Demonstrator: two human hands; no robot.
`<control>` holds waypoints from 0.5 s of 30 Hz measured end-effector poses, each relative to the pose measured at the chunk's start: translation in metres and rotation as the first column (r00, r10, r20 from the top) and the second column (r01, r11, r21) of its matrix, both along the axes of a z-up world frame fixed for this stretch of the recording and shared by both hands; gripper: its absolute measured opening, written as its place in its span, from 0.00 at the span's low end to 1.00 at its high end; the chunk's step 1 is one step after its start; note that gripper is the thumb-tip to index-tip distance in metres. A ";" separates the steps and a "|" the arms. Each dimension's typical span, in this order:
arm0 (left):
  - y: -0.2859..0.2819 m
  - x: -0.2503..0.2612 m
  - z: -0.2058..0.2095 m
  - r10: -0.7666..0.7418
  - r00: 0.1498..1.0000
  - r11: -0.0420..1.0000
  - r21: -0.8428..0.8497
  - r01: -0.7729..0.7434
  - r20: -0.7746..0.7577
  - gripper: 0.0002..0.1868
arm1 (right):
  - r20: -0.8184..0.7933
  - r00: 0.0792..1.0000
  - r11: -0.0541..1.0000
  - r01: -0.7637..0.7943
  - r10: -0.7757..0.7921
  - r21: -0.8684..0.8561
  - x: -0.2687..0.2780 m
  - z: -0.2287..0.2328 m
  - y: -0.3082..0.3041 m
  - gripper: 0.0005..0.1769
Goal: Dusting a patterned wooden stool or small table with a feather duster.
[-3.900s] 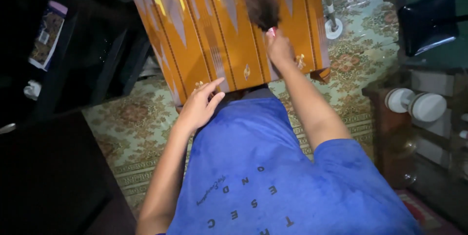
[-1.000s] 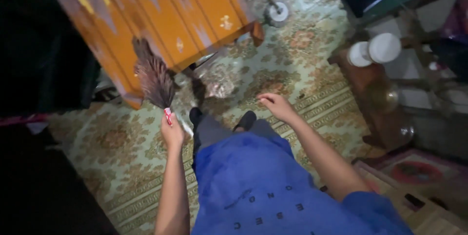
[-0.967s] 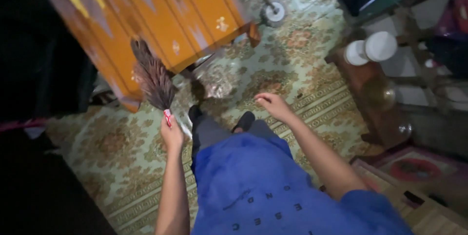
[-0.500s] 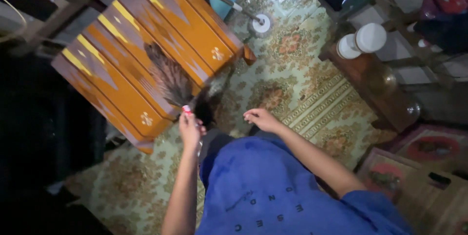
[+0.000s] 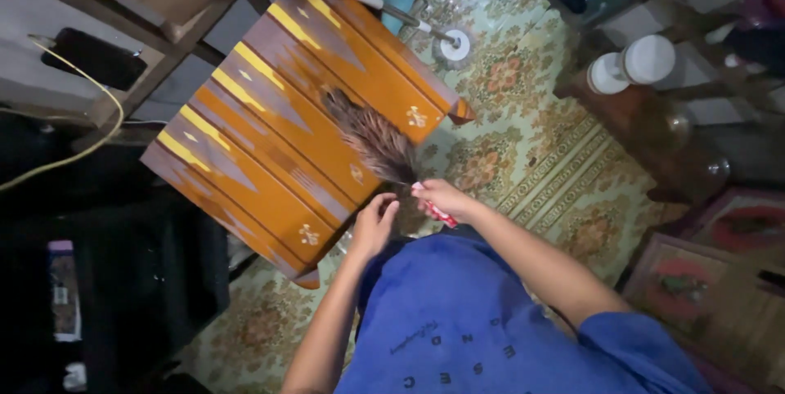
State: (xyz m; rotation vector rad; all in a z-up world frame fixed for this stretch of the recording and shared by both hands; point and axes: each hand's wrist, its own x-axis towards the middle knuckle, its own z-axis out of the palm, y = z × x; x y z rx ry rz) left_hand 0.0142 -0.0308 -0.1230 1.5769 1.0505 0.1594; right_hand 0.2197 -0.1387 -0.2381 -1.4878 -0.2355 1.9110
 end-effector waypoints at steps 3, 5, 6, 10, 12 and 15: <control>0.029 -0.027 -0.003 -0.104 0.977 0.961 0.235 0.148 -0.188 0.21 | 0.796 0.604 0.937 -0.304 0.051 0.171 -0.014 0.016 -0.001 0.23; 0.044 -0.047 -0.031 -0.161 0.963 0.940 0.263 0.216 -0.216 0.22 | 0.835 0.525 0.939 -0.343 0.165 0.030 -0.017 0.052 0.001 0.23; 0.049 -0.057 -0.046 -0.204 0.949 0.916 0.296 0.273 -0.242 0.22 | 0.855 0.436 0.918 -0.381 0.283 -0.110 -0.017 0.069 0.001 0.23; 0.068 -0.063 -0.030 -0.296 0.912 0.909 0.209 0.360 -0.284 0.22 | 0.825 0.389 0.885 -0.387 0.410 -0.258 -0.006 0.060 -0.024 0.24; 0.079 -0.054 -0.005 -0.369 0.864 0.890 0.138 0.435 -0.342 0.23 | 0.849 0.377 0.925 -0.230 0.370 -0.301 0.007 0.036 -0.041 0.26; 0.070 -0.052 -0.014 -0.387 0.875 0.869 0.203 0.452 -0.291 0.24 | 0.833 0.435 0.936 -0.080 0.341 -0.342 0.020 0.019 -0.055 0.29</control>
